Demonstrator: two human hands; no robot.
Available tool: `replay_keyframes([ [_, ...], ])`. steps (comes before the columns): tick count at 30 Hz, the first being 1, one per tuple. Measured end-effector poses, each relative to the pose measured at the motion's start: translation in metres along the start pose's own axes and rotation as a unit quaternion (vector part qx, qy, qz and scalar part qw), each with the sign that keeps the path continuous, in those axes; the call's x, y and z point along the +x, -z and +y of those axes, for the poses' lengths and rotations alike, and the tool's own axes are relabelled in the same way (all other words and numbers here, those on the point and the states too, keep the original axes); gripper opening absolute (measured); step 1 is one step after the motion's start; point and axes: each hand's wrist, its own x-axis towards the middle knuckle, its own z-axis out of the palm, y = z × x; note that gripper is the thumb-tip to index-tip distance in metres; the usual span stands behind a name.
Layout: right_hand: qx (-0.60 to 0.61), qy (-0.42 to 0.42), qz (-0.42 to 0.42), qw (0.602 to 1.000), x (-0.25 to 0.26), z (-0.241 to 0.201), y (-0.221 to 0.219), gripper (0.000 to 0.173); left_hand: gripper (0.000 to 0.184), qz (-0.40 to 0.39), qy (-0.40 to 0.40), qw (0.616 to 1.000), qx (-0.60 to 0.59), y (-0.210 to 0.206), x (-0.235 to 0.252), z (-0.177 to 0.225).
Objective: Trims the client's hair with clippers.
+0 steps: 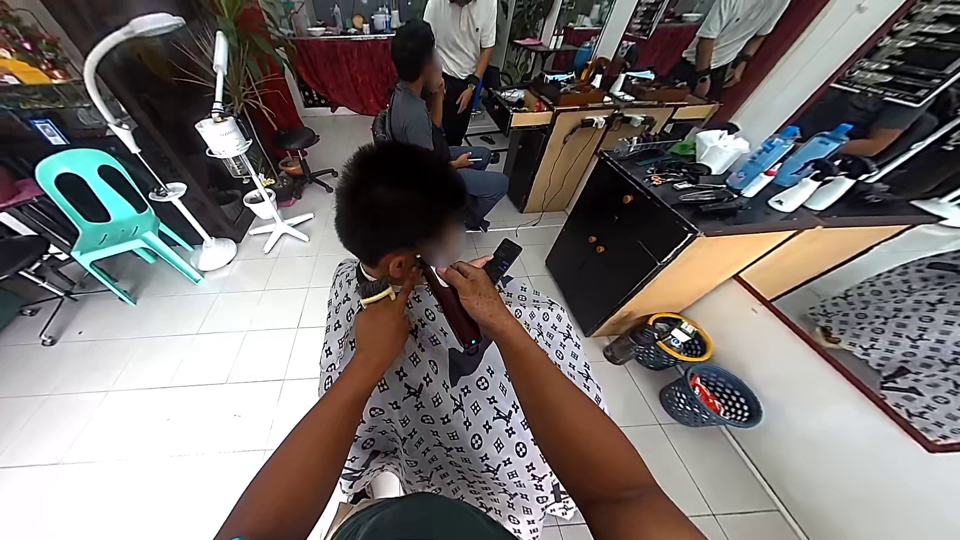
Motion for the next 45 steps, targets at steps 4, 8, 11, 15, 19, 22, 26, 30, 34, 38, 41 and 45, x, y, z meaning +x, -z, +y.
replay_keyframes([
  [4,-0.008,-0.002,0.011,1.000,-0.001,-0.001,-0.003,0.035,0.066,0.009,-0.003,1.000,-0.008,-0.001,0.000,-0.002],
  [8,-0.002,0.005,0.015,1.000,-0.002,0.003,-0.006,0.036,0.067,0.001,-0.001,1.000,-0.004,-0.002,0.001,-0.002],
  [11,-0.002,-0.003,0.015,1.000,-0.001,0.004,-0.008,0.037,0.066,0.006,-0.004,1.000,-0.001,-0.003,0.002,-0.004],
  [15,0.052,0.001,-0.024,0.998,-0.016,0.008,-0.001,0.036,0.064,-0.015,-0.014,1.000,-0.012,-0.001,-0.001,-0.005],
  [19,0.197,0.007,-0.014,0.980,-0.044,0.027,0.013,0.040,0.036,0.326,-0.178,0.922,-0.108,-0.024,-0.005,-0.030],
  [22,0.286,-0.012,-0.004,0.958,-0.044,0.038,0.004,0.050,0.024,0.408,-0.177,0.871,-0.208,-0.002,-0.001,-0.029],
  [26,0.200,-0.041,0.034,0.978,-0.034,0.018,-0.019,0.026,0.020,0.400,-0.156,0.869,-0.247,0.030,0.017,-0.025],
  [30,0.106,-0.034,0.019,0.994,-0.021,0.008,-0.031,0.035,0.017,0.352,-0.123,0.891,-0.260,0.032,0.020,-0.030],
  [34,0.018,-0.022,0.023,0.999,-0.012,0.004,-0.033,0.038,0.018,0.345,-0.114,0.890,-0.276,0.029,0.022,-0.036],
  [38,0.014,-0.011,0.027,0.999,-0.009,0.005,-0.036,0.038,0.020,0.336,-0.095,0.892,-0.286,0.032,0.023,-0.038],
  [41,0.031,0.001,0.031,0.999,-0.007,0.008,-0.038,0.037,0.020,0.341,-0.098,0.891,-0.283,0.032,0.025,-0.038],
  [45,0.052,0.019,0.015,0.998,-0.011,0.012,-0.036,0.039,0.019,0.341,-0.101,0.890,-0.287,0.031,0.027,-0.039],
])
